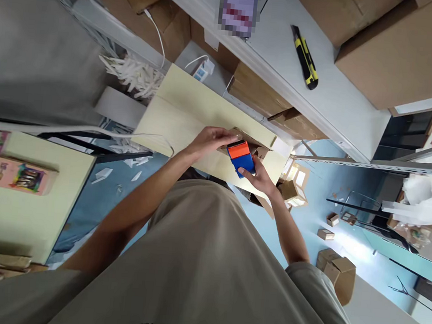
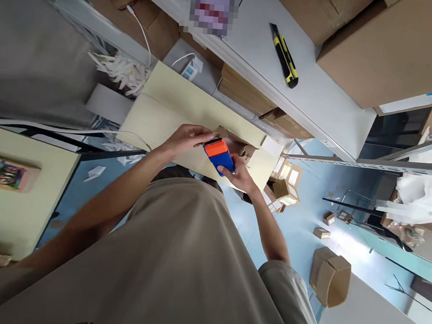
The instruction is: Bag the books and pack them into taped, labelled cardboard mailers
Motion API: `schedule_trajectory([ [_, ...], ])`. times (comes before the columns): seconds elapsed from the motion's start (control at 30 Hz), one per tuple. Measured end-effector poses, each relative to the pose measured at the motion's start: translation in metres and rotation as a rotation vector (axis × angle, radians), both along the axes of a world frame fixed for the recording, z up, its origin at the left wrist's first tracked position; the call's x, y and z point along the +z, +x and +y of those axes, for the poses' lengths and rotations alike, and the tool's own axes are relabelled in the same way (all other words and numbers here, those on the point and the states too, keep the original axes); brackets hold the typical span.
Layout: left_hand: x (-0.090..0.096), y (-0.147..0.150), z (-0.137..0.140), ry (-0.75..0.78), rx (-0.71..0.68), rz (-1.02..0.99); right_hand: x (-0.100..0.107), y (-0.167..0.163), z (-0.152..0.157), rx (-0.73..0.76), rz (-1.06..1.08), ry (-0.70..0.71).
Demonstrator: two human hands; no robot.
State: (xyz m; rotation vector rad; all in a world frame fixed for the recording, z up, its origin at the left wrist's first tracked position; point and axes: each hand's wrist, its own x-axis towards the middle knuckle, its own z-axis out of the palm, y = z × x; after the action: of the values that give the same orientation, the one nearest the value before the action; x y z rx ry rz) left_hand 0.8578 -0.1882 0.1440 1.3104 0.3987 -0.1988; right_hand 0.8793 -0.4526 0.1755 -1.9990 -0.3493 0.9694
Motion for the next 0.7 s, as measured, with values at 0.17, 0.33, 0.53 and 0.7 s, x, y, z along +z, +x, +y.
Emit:
schedule_trajectory([
  [0.17, -0.010, -0.002, 0.015, -0.026, -0.062, -0.027, 0.007, -0.002, 0.012, 0.002, 0.002, -0.084],
  [0.33, -0.033, -0.009, 0.018, -0.070, -0.053, 0.041, 0.014, 0.004, 0.023, 0.006, -0.001, -0.191],
  [0.53, -0.052, -0.025, -0.008, -0.120, 0.108, 0.208, 0.033, 0.029, 0.037, 0.135, -0.052, -0.468],
  [0.7, -0.058, -0.023, -0.016, -0.166, 0.136, 0.243, 0.076, 0.054, 0.038, 0.213, 0.116, -0.581],
])
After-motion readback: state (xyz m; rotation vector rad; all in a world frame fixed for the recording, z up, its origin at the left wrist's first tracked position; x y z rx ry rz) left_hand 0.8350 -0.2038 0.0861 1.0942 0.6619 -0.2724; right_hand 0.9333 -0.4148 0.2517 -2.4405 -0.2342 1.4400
